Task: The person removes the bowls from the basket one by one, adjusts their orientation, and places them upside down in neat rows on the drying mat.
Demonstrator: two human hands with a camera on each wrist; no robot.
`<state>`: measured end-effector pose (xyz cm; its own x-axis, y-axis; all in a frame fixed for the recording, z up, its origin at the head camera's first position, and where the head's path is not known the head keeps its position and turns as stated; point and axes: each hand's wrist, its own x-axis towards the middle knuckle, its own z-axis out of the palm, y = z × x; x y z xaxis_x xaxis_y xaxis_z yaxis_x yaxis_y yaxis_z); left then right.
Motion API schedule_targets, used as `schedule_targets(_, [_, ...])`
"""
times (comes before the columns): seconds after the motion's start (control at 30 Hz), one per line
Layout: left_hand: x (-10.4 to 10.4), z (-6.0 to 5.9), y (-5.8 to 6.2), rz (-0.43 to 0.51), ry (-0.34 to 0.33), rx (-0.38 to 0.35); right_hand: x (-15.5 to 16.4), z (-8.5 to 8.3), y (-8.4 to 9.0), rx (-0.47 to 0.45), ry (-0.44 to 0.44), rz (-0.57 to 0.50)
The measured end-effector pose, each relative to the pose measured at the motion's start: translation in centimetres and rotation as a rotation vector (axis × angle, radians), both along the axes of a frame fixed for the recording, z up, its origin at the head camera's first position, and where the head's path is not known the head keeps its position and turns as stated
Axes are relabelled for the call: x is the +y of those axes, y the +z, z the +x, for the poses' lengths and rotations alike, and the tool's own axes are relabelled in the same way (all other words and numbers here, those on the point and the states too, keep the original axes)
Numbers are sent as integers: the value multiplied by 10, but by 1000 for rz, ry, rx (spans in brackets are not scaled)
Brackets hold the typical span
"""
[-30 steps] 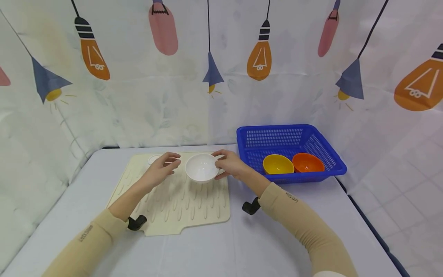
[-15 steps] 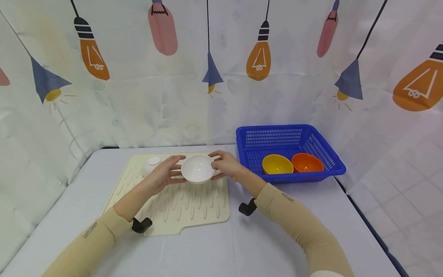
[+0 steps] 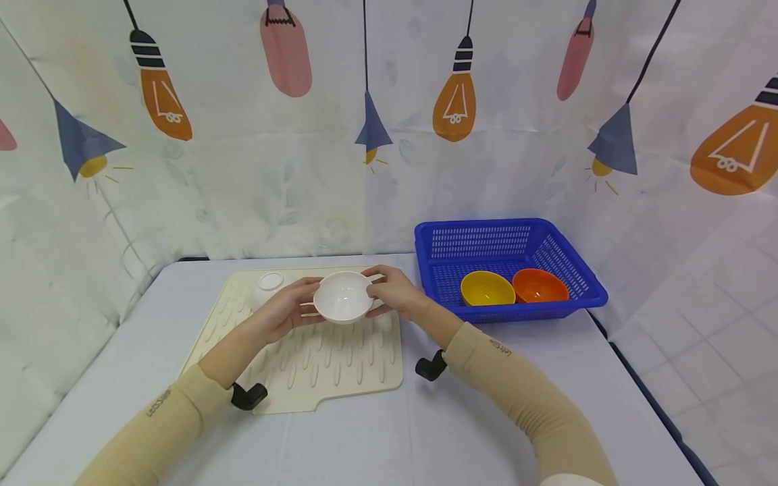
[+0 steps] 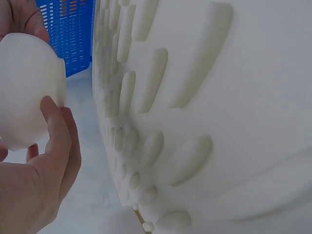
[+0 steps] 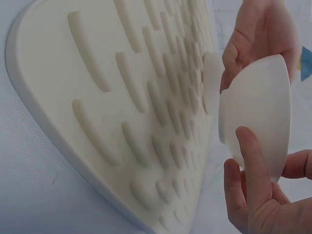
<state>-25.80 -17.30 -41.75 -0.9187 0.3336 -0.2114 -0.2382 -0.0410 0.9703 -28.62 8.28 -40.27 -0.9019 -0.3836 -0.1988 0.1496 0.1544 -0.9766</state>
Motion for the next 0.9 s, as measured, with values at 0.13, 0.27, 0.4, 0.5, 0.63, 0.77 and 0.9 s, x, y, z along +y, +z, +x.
schedule_targets(0.13, [-2, -2, -1, 30, -16, -42, -2, 0, -1, 0, 6, -5])
schedule_targets(0.27, [-4, -3, -2, 81, -23, -86, -3, 0, -3, 6, 7, -5])
schedule_targets(0.4, [-5, -5, -4, 117, -24, -112, -4, -1, -5, 6, 4, -7])
schedule_targets(0.5, [-6, -6, -6, 130, -31, -128, -4, -1, -6, -5, 1, -7])
schedule_targets(0.63, [-8, -7, -6, 137, -46, -136, -4, -1, -6, -19, 1, -4])
schedule_targets(0.77, [-8, -7, -6, 146, -46, -141, -4, 0, -5, -27, 1, -11])
schedule_targets(0.9, [-8, -7, -7, 164, -29, -162, -4, 0, -4, -40, 4, -14])
